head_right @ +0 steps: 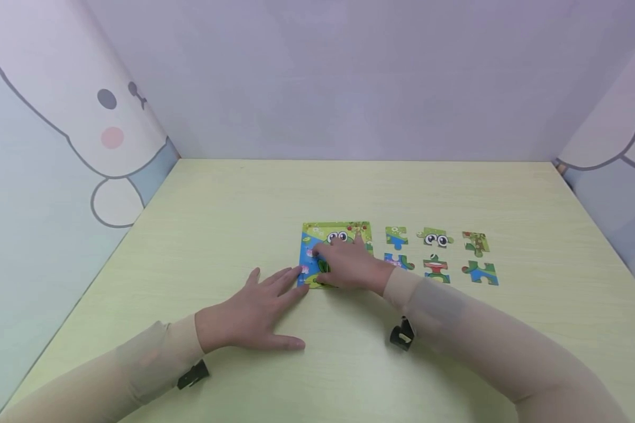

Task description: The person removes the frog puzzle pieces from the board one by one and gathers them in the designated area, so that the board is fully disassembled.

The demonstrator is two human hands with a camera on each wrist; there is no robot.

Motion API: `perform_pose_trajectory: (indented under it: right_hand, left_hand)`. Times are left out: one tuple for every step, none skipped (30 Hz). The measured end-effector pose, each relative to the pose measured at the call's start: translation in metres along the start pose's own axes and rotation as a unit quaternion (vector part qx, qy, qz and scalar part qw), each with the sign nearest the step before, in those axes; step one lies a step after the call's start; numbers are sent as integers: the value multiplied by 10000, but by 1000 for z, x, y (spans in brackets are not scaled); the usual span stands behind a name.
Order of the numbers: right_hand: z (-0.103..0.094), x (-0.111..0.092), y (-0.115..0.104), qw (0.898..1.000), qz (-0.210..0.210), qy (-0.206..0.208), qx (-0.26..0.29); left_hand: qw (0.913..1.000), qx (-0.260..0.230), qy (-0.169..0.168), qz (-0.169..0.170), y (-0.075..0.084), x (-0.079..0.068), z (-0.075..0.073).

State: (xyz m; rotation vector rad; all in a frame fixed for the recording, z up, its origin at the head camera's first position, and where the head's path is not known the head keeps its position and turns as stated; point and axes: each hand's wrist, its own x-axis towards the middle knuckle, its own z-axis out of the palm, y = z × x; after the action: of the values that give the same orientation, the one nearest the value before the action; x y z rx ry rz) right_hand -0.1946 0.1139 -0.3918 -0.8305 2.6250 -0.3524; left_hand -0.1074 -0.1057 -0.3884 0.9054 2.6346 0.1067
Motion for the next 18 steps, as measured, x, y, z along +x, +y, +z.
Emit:
perform_pose_trajectory:
  right_hand:
    - [-1, 0, -1, 10000, 17, -30, 17]
    - [-2, -1, -2, 10000, 31, -58, 24]
    - [-3, -1, -2, 10000, 42, -86, 18]
    - [-3, -1, -3, 9999, 52, -112, 7]
    - [-4, -1, -4, 9999, 62, -139, -17]
    - [-4, -1, -4, 9998, 68, -160, -52]
    - [-4, -1, -4, 9998, 84, -187, -81]
    - [-5, -1, -5, 9997, 89, -208, -107]
    - [-5, -1, -5, 9996, 87, -226, -124]
    - [-5, -1, -5, 9996, 93, -247, -129]
    - [-6, 0, -5, 9995, 103, -274, -113]
    - [-6, 0, -5, 9994, 113, -302, -87]
    - [-6, 0, -5, 9994, 130, -332, -44]
    - [-7, 1, -5, 9992, 136, -368, 7]
    - [-7, 2, -5, 9990, 158, -406, 70]
    - [-7, 3, -4, 9987, 181, -451, 150]
    - [-8, 4, -3, 9983, 192, -490, 235]
    - [-8, 5, -2, 9979, 219, -527, 315]
  left_hand:
    - [10000, -5, -3, -2, 0, 0, 0]
    - [10000, -8, -7, -5, 0, 0, 0]
    - [10000, -13, -11, -7, 0, 0, 0]
    - [10000, -11, -9, -7, 0, 0, 0]
    - [10000, -1, -4, -6, 0, 0, 1]
    - [10000, 1, -2, -6, 0, 0, 1]
    - [10000, 2, 5, -3, 0, 0, 1]
    - [10000, 8, 16, 0, 0, 0, 1]
    - [10000, 12, 29, 7, 0, 0, 1]
    - [10000, 16, 45, 13, 0, 0, 2]
    - [10000, 15, 54, 16, 0, 0, 2]
    - [10000, 10, 62, 19, 0, 0, 2]
    - [10000, 12, 73, 22, 0, 0, 2]
    - [10000, 10, 78, 23, 0, 0, 2]
    - [10000, 7, 85, 25, 0, 0, 2]
    - [10000, 2, 86, 23, 0, 0, 2]
    - [10000, -2, 86, 20, 1, -1, 2]
    - [10000, -6, 87, 18, 1, -1, 2]
